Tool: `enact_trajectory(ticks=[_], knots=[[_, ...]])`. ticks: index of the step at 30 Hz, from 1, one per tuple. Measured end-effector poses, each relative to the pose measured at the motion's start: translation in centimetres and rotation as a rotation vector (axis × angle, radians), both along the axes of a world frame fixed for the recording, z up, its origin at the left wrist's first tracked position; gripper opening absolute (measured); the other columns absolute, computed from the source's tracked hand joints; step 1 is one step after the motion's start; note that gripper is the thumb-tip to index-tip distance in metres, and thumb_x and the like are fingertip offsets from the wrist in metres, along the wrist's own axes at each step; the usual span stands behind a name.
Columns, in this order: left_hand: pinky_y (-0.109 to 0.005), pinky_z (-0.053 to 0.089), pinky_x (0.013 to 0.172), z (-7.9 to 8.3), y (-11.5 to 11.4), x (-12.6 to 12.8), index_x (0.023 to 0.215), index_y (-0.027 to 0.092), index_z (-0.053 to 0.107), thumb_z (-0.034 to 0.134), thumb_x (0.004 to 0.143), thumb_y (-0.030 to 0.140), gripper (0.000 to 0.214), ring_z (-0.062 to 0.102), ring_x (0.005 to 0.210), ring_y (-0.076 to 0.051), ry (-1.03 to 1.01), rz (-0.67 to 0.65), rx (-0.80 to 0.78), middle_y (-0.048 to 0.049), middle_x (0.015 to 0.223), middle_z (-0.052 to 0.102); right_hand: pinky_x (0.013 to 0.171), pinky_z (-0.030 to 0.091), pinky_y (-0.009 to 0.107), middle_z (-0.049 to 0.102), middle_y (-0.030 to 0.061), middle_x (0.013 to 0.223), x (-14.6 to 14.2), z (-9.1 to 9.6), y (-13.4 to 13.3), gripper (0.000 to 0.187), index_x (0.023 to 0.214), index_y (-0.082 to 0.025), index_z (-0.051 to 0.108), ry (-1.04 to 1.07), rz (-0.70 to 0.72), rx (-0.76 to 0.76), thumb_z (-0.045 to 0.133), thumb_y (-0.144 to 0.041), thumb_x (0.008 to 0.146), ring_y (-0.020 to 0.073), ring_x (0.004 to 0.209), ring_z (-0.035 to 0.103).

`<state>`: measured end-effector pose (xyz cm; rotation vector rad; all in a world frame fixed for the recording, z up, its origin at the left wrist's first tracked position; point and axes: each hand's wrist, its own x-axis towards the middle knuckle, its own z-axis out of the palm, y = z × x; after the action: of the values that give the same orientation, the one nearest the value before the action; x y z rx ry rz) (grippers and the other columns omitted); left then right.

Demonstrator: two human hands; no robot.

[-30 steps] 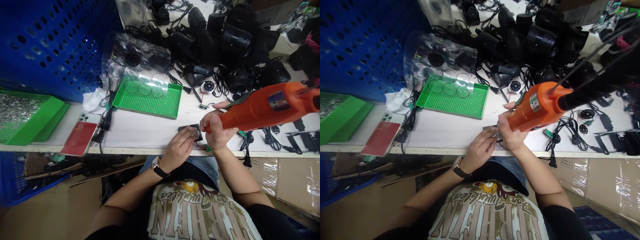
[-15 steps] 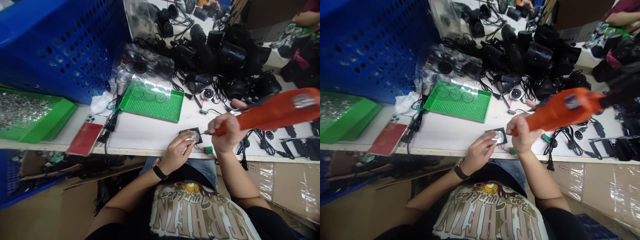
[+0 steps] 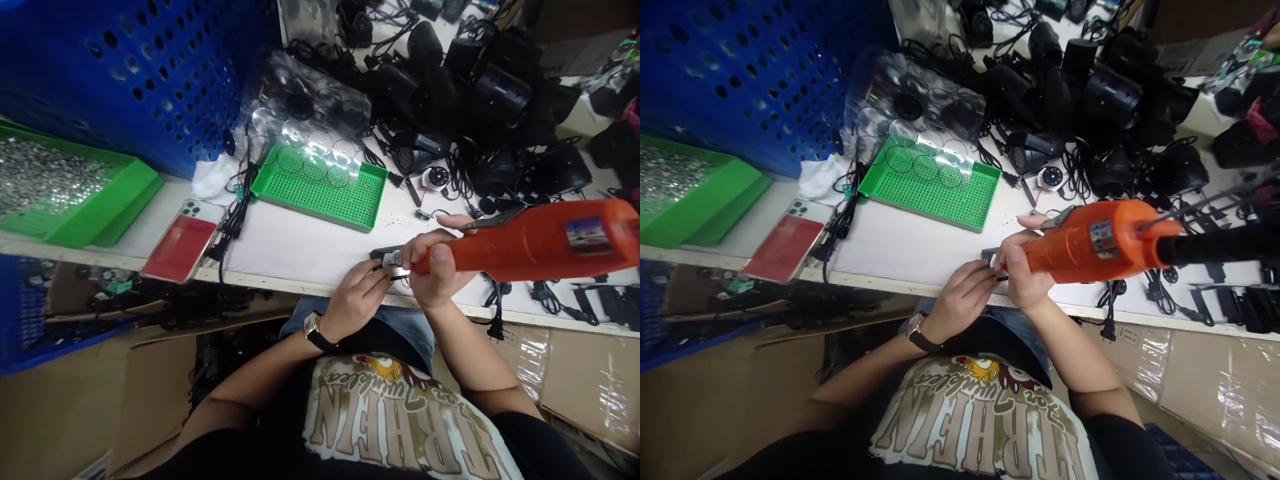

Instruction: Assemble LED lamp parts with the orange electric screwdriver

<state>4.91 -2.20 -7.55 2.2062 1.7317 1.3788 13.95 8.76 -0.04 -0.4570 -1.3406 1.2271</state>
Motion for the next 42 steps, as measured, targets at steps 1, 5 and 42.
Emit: enact_trajectory(ticks=[1, 5, 42], knots=[[-0.049, 0.060, 0.108, -0.1, 0.0, 0.0, 0.116, 0.015, 0.069, 0.061, 0.097, 0.010, 0.022, 0.063, 0.130, -0.026, 0.011, -0.005, -0.004, -0.0102, 0.121, 0.076, 0.037, 0.041, 0.023, 0.054, -0.0105, 0.056, 0.0, -0.1, 0.0, 0.026, 0.108, -0.028, 0.057, 0.007, 0.022, 0.001, 0.070, -0.041, 0.089, 0.0094, 0.035, 0.046], [-0.047, 0.059, 0.109, -0.3, 0.0, -0.1, 0.117, 0.015, 0.069, 0.059, 0.098, 0.011, 0.022, 0.064, 0.129, -0.026, 0.047, 0.010, -0.005, -0.0096, 0.122, 0.075, 0.038, 0.042, 0.023, 0.055, -0.0108, 0.056, 0.0, -0.1, 0.0, 0.025, 0.108, -0.028, 0.055, -0.030, 0.058, 0.009, 0.069, -0.039, 0.090, 0.0093, 0.036, 0.048], [-0.047, 0.054, 0.107, 0.2, 0.0, 0.4, 0.111, 0.019, 0.073, 0.061, 0.098, 0.016, 0.018, 0.061, 0.125, -0.025, 0.057, 0.086, -0.002, -0.0059, 0.118, 0.077, 0.037, 0.040, 0.021, 0.050, -0.0116, 0.052, -1.0, 0.6, 0.2, 0.036, 0.090, -0.025, 0.053, -0.060, -0.061, -0.019, 0.074, -0.053, 0.083, 0.0076, 0.034, 0.044]])
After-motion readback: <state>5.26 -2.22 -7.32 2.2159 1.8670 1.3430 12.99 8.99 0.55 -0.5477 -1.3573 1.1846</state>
